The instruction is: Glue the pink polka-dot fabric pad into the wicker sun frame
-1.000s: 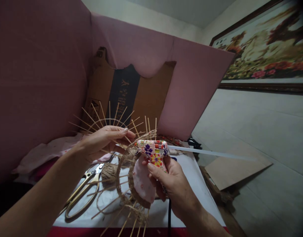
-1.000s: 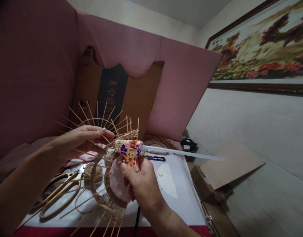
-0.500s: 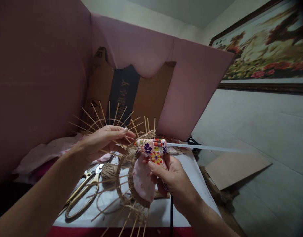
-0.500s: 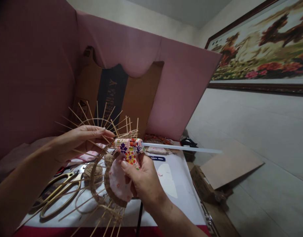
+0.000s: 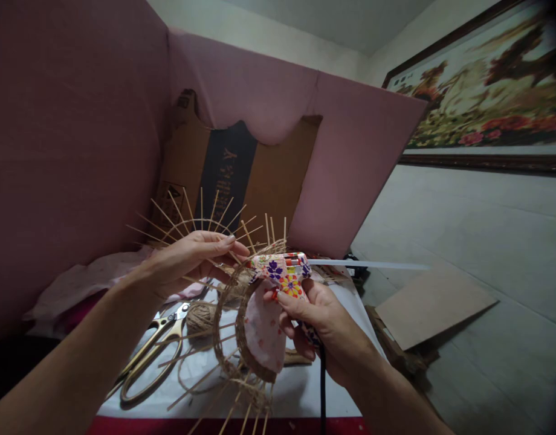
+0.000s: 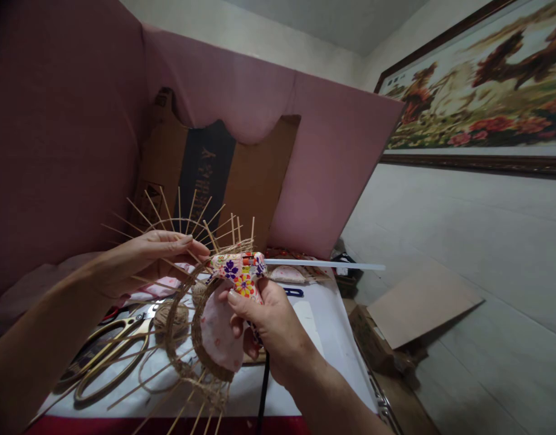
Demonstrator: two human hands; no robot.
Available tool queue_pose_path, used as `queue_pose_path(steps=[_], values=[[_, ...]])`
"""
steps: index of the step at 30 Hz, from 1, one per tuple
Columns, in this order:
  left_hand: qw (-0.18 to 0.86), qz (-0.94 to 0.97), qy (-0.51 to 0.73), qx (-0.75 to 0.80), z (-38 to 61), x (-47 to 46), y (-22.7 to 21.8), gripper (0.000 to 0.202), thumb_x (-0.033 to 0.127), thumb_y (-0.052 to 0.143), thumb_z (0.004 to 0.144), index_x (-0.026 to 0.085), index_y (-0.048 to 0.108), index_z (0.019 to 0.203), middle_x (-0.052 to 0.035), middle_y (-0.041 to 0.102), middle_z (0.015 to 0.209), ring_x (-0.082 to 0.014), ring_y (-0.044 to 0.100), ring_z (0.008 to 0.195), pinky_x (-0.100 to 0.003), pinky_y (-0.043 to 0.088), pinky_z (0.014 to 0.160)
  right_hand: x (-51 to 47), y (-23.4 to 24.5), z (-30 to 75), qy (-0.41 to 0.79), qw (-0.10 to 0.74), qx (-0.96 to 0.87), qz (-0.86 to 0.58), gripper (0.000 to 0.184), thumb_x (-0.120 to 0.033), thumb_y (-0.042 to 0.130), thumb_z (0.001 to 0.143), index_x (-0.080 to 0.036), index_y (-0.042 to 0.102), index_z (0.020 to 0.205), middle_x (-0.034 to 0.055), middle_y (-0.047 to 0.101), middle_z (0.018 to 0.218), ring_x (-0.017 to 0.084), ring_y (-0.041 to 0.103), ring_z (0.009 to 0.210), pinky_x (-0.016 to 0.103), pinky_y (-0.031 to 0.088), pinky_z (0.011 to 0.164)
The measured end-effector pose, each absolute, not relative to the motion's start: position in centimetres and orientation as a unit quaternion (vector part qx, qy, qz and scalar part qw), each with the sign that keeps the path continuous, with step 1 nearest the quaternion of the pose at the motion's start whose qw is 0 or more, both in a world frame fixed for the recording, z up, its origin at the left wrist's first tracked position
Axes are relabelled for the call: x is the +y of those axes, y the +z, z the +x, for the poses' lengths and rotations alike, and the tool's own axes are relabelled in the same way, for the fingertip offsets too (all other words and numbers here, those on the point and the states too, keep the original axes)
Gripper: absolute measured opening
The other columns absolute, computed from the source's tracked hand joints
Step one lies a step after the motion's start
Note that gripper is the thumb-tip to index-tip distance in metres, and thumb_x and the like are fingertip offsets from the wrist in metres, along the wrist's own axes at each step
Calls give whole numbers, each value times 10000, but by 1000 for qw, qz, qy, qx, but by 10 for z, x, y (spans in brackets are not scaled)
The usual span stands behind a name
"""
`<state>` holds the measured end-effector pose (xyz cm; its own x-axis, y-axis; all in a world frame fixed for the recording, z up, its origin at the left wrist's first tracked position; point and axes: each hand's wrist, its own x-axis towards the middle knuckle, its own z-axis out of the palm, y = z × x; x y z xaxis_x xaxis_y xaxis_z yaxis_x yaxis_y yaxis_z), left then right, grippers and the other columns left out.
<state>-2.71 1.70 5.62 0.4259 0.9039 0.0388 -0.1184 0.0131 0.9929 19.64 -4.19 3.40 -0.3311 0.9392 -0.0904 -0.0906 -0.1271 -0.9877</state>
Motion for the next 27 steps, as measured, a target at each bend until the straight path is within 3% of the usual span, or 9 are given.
queue_pose_path(steps=[5, 27], values=[[622, 573, 410, 342, -27, 17, 57, 237, 343, 614, 804, 138, 720, 857, -110, 707, 861, -207, 650, 750, -337, 551, 660, -44, 36, 195, 649, 414, -506, -390, 259, -365, 661, 753, -167, 555, 881, -75, 408, 506, 42, 253, 386, 120, 212, 276], [626, 571, 409, 340, -27, 12, 61, 224, 331, 596, 813, 151, 728, 831, -108, 718, 842, -197, 656, 720, -316, 548, 646, -47, 40, 194, 639, 427, -513, -382, 260, -316, 684, 730, -198, 495, 863, -84, 406, 548, 48, 256, 413, 120, 201, 287]])
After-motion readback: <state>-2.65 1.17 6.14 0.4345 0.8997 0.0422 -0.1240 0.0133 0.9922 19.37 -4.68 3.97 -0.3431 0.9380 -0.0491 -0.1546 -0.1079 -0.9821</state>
